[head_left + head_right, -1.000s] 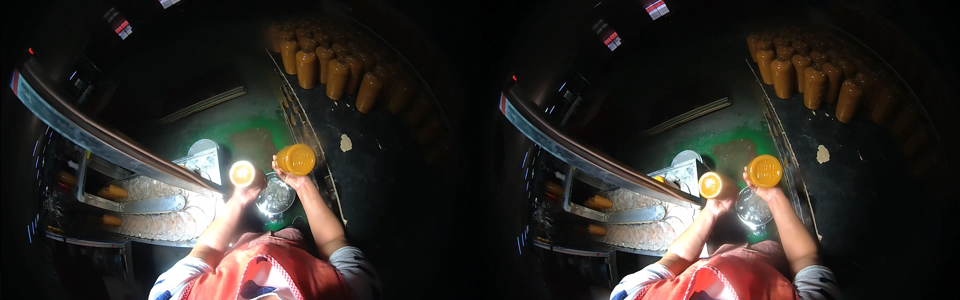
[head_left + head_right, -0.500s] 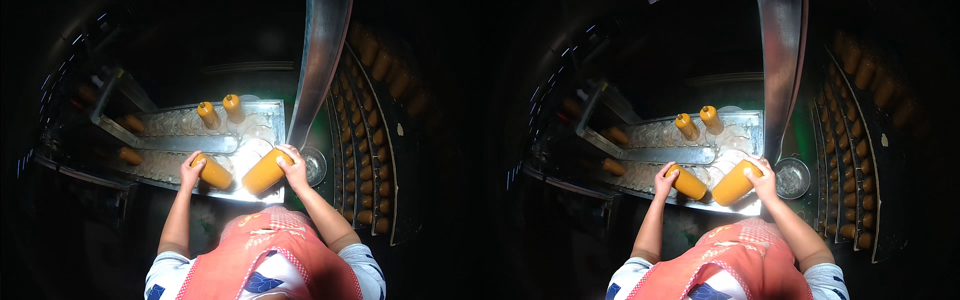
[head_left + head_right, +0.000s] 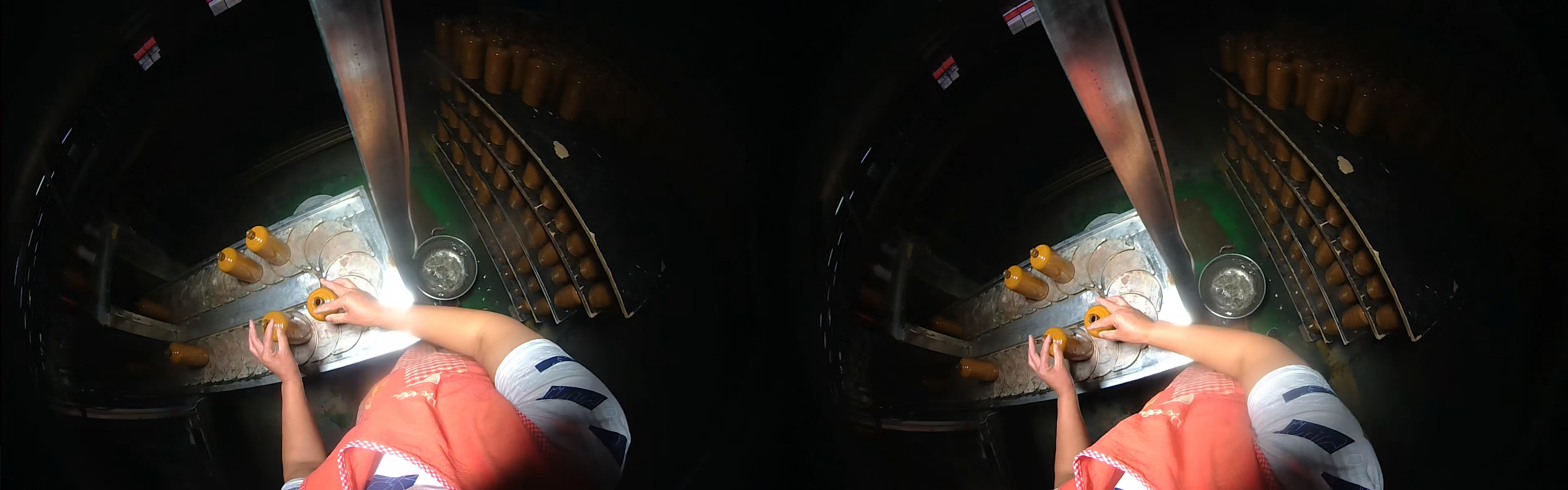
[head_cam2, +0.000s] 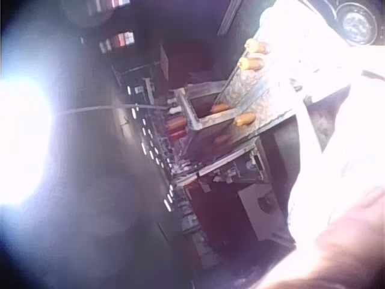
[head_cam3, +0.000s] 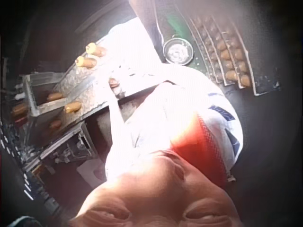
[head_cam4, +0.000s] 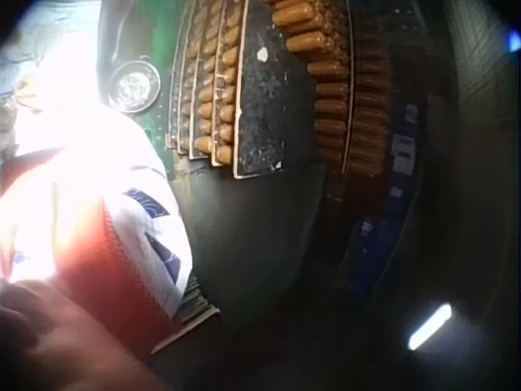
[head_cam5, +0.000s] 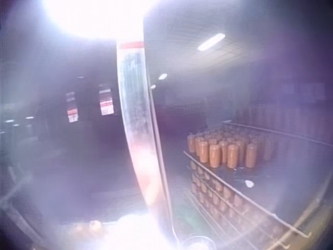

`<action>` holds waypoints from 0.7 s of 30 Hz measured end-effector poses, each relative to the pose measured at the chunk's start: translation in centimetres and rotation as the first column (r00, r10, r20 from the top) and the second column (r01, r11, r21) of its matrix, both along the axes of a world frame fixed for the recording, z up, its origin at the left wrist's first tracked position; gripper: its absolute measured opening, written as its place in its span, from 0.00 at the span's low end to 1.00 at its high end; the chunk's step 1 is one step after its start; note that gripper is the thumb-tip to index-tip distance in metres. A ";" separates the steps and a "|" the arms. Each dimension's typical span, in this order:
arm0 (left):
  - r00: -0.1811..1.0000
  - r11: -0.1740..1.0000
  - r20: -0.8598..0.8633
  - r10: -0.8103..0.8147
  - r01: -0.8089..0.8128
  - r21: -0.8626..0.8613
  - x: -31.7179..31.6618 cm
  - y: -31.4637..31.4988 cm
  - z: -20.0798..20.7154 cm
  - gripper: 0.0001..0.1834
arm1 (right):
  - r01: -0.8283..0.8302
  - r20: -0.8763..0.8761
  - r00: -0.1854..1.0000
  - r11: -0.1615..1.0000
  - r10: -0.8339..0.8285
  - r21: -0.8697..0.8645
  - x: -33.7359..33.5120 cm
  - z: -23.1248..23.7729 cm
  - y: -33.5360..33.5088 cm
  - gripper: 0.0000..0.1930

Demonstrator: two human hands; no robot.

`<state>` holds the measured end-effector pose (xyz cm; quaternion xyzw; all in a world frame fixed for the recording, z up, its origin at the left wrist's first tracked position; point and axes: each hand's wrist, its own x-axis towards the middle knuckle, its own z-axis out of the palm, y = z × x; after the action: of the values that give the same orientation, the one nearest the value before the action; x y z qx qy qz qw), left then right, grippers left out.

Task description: The person repeatedly picks up amber bottles from a rotating rack, fills them from a metal bowl, and places them onto a conveyor belt. The process is continuous and repetitive, with the person handling two bottles at a time.

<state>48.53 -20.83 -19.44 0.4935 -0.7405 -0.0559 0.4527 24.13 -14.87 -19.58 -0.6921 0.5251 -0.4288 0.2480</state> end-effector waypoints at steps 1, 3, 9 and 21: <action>0.996 0.999 -0.085 -0.023 0.026 0.031 -1.7 0.7 1.2 0.12 | 0.077 -0.024 0.997 0.991 -0.080 -0.110 -3.7 0.4 1.8 0.18; 0.872 0.943 -0.459 -0.167 0.278 0.185 -6.9 3.4 2.7 0.12 | 0.172 0.056 0.985 0.978 -0.166 -0.116 -13.0 4.1 5.7 0.17; 0.465 0.452 -0.471 -0.750 0.880 0.147 -35.6 7.9 10.5 0.16 | 0.859 -0.028 0.429 0.417 -0.903 -0.297 -45.1 16.2 21.1 0.19; 0.505 0.561 0.305 -0.807 0.817 0.133 -93.8 3.3 22.3 0.34 | 0.966 -0.346 0.172 0.227 -0.923 -0.125 -79.5 22.5 16.8 0.29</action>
<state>-45.28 -17.54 2.84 0.0845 -0.9503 -0.1669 0.2488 -55.40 1.91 2.96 -0.2636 0.8990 -0.3260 -0.1264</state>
